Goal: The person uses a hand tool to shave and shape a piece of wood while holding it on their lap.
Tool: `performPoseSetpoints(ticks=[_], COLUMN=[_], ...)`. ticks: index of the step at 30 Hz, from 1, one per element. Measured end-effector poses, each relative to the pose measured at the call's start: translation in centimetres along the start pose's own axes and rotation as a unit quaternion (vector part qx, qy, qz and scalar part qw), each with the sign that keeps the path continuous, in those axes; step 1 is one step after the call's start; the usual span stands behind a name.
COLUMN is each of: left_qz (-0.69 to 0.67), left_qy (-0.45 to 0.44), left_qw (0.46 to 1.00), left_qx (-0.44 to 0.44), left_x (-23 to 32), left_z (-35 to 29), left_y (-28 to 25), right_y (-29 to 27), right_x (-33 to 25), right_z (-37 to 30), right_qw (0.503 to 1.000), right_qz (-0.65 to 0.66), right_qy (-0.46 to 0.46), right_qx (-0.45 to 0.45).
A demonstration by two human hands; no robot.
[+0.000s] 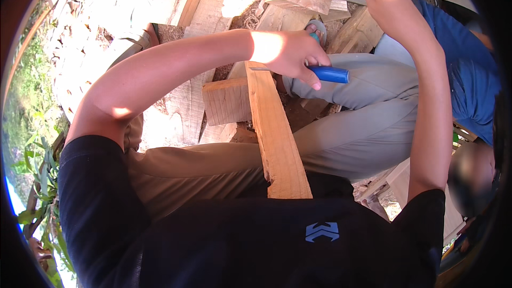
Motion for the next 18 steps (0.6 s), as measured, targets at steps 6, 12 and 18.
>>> performPoseSetpoints(ticks=[6,12,18], left_qz=[0.111,0.353,0.19], left_qy=[0.06,-0.055,0.001], left_qw=[0.976,0.916,0.916], left_qx=[0.179,0.183,0.352], left_x=[3.8,9.9,8.9], left_z=[-3.4,-6.9,-12.2], left_y=[-11.6,-20.3,-23.7], right_y=[9.4,13.5,10.9], right_x=[-6.1,-17.5,-16.6], right_z=[-12.8,-22.4,-16.4], right_qw=[0.892,0.346,0.588], right_qz=[0.212,0.642,0.569], right_qy=[0.346,0.638,0.546], right_qx=[-0.201,-0.249,-0.179])
Point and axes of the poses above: each hand's wrist, its own z-axis towards the middle knuckle, its own y-axis out of the palm, x = y × z, the point moved 6 cm from there along z, towards the middle knuckle, and after that the axes turned 15 degrees about x, right-handed, at the moved point
